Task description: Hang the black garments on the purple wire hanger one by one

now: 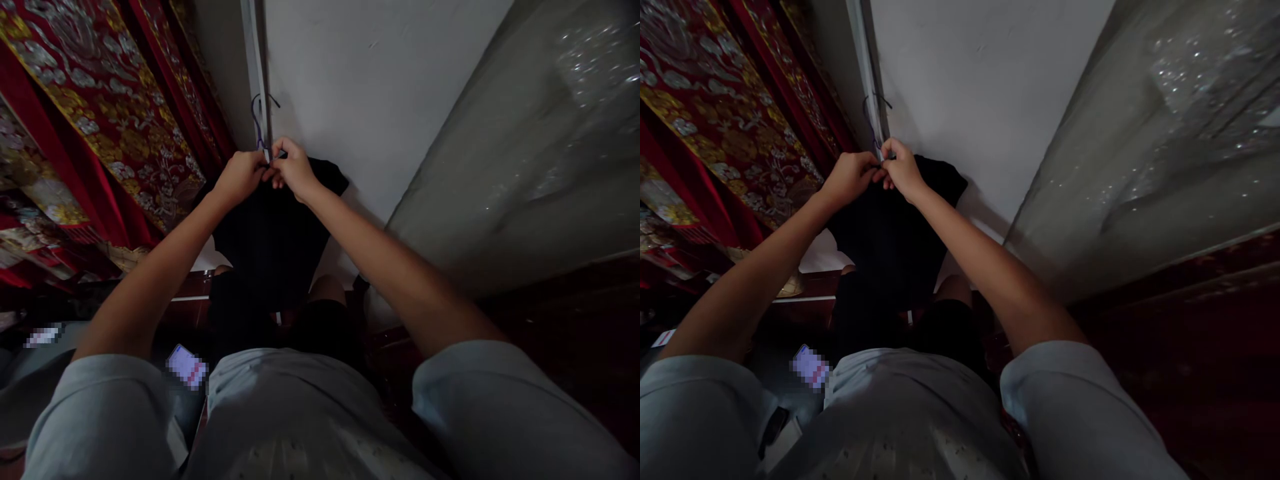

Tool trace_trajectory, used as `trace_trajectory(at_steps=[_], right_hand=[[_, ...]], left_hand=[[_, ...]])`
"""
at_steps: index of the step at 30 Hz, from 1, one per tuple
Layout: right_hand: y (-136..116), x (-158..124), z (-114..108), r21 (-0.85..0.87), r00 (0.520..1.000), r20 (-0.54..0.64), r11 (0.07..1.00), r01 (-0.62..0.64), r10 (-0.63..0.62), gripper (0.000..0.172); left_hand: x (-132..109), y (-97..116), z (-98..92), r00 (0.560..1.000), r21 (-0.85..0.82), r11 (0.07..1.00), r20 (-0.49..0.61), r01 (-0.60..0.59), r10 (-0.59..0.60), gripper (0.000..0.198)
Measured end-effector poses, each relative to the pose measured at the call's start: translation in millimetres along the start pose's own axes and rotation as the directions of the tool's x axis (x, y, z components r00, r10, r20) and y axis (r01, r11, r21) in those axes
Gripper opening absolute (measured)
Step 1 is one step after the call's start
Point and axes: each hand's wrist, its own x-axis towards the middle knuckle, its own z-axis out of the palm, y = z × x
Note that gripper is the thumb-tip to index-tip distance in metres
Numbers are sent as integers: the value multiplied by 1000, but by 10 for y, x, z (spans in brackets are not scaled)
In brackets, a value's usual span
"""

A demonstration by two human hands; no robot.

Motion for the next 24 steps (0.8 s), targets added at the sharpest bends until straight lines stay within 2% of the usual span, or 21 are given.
trace_trajectory(at_steps=[4,7,9,11,13,15,18,21,22,24], right_hand=[[78,34,-7,21,999,17,999,33,-33,11],[188,-27,-28,33,999,43,999,-22,20,13],[291,-93,-61,25,994,85,997,-77,75,15],[388,-153,-103,3,985,130,994,-113,112,15],[457,-195,-134,-51,973,185,990,-134,141,16],[491,-220,-133,-128,948,267,981,-144,174,22],[501,-243,-77,-223,901,365,961,-162,236,40],[504,-250,-32,-282,878,373,938,-200,300,60],[511,-248,-37,-299,877,360,930,-215,318,64],[543,-241,-89,-321,878,326,915,-245,350,65]], left_hand=[[68,89,-67,988,-19,996,-124,87,-89,6],[186,48,-240,925,-50,963,-270,263,-267,8],[169,-81,-393,878,-9,921,-296,390,-375,12],[8,-240,-537,862,82,882,-269,464,-429,15],[-274,-362,-634,872,184,859,-213,478,-440,12],[-592,-407,-667,874,317,817,-104,481,-475,15],[-943,-344,-608,807,548,690,46,473,-589,29],[-1047,-228,-470,761,662,607,84,440,-643,35],[-1040,-199,-419,758,681,603,107,415,-643,35],[-998,-177,-331,783,688,639,164,345,-600,35]])
